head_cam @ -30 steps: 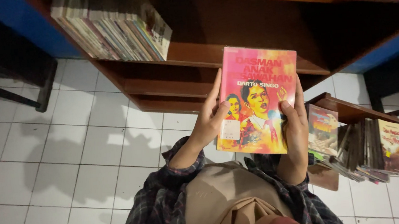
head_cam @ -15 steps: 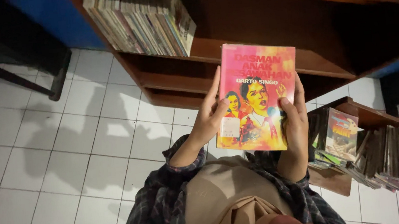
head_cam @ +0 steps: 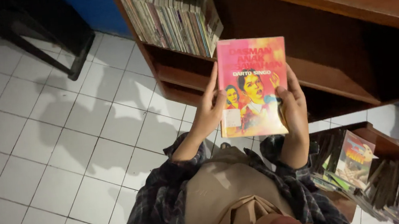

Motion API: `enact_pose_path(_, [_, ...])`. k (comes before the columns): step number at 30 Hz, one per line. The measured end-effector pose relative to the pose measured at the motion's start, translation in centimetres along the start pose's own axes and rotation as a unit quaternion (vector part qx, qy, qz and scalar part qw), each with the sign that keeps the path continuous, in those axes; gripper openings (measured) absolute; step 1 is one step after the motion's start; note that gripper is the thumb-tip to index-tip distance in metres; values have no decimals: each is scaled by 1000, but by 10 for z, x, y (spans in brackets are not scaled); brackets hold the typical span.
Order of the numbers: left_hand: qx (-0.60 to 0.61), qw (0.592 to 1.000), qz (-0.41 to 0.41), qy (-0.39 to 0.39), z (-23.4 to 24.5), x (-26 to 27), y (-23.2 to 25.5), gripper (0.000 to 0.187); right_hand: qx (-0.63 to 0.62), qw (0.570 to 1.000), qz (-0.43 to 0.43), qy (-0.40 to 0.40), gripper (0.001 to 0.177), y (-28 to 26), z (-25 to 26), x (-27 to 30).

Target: Sorting and inspecting books by picking them up from a shelf or pile and placing them into a new arrangement.

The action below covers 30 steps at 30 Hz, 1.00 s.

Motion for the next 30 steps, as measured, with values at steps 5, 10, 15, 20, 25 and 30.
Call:
enact_pose_path(5, [-70, 995, -5, 70, 14, -23, -10, 61, 107, 992, -52, -36, 48, 18, -4, -44])
enact_pose_path(10, [-74, 990, -13, 121, 22, -62, -37, 60, 153, 982, -53, -96, 45, 73, 9, -109])
enact_pose_path(15, [-70, 983, -35, 163, 25, -98, -70, 58, 37, 986, -97, -128, 39, 167, 39, -170])
enact_pose_path(20, [-88, 956, -39, 276, 37, -125, -101, 60, 181, 954, -77, -227, 33, 276, 73, -248])
enact_pose_path(25, [-61, 917, -61, 389, 62, -162, -154, 40, 255, 937, -70, -228, 31, 301, 52, -299])
enact_pose_path(30, [-133, 864, -29, 486, 65, -169, -122, 14, 183, 916, -258, -246, 100, 151, -28, -249])
Point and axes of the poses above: each hand's wrist, its own x-axis away from the middle knuckle, its own z-axis out of the back of the hand, y = z × x, the point moved 8 cm from there along -x, towards the middle knuckle, and after that the axes turned 7 degrees about z, right-handed, at the moved point
